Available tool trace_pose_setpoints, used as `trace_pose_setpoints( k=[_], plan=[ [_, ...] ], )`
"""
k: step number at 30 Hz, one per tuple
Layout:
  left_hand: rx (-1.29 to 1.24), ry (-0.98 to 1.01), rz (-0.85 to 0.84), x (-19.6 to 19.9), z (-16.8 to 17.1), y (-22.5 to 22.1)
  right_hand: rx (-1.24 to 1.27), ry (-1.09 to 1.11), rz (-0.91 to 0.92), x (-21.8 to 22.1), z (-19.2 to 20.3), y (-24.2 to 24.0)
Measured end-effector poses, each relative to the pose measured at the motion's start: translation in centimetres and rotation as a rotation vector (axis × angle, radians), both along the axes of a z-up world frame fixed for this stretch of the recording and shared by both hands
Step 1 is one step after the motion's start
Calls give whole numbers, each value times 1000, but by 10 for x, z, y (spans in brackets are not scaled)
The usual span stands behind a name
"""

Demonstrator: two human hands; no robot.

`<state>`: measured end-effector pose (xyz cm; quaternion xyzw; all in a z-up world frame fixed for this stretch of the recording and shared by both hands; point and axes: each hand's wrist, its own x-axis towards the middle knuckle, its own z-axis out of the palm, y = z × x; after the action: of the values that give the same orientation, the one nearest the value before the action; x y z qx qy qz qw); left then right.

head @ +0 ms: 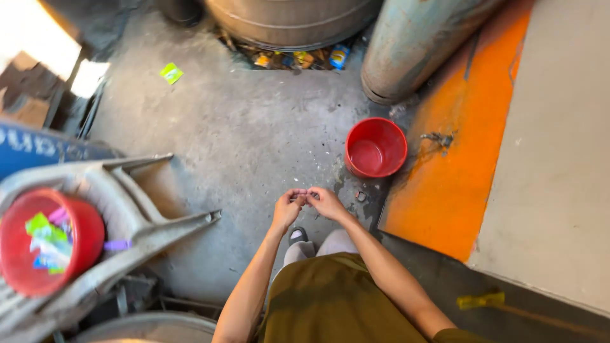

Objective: Scrubbing a restroom floor with a long-handled brush and washing hands.

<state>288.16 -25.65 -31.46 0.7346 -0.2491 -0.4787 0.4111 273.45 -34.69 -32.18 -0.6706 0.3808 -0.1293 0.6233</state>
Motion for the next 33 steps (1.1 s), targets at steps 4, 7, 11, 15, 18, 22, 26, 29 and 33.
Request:
trace_pose_setpoints(
  k=[4, 7, 11, 15, 18, 22, 26, 29, 33],
  plan=[
    [-2, -149, -333, 16, 15, -79, 27, 60, -202, 0, -14, -45],
    [-55, -213, -551, 4, 11, -147, 85, 68, -403, -16, -15, -83],
    [-62, -224, -739, -13, -2, -233, 49, 152, -589, -32, -26, -140],
    [31, -238, -871, -17, -7, -313, -5, 112, -740, -28, -56, -198],
    [67, -181, -908, -29, -14, -376, 83, 139, -837, -36, -40, -246],
    [133, -176, -1003, -39, -12, -423, 148, 171, -922, -41, -54, -279],
    [177, -200, -1148, -57, 2, -475, 182, 220, -1049, -49, -11, -314],
    [208, -181, -1273, -69, -20, -505, 195, 293, -1137, -54, 2, -327],
    [235, -101, -1420, -86, -66, -557, 180, 399, -1335, -56, 1, -362]
  ],
)
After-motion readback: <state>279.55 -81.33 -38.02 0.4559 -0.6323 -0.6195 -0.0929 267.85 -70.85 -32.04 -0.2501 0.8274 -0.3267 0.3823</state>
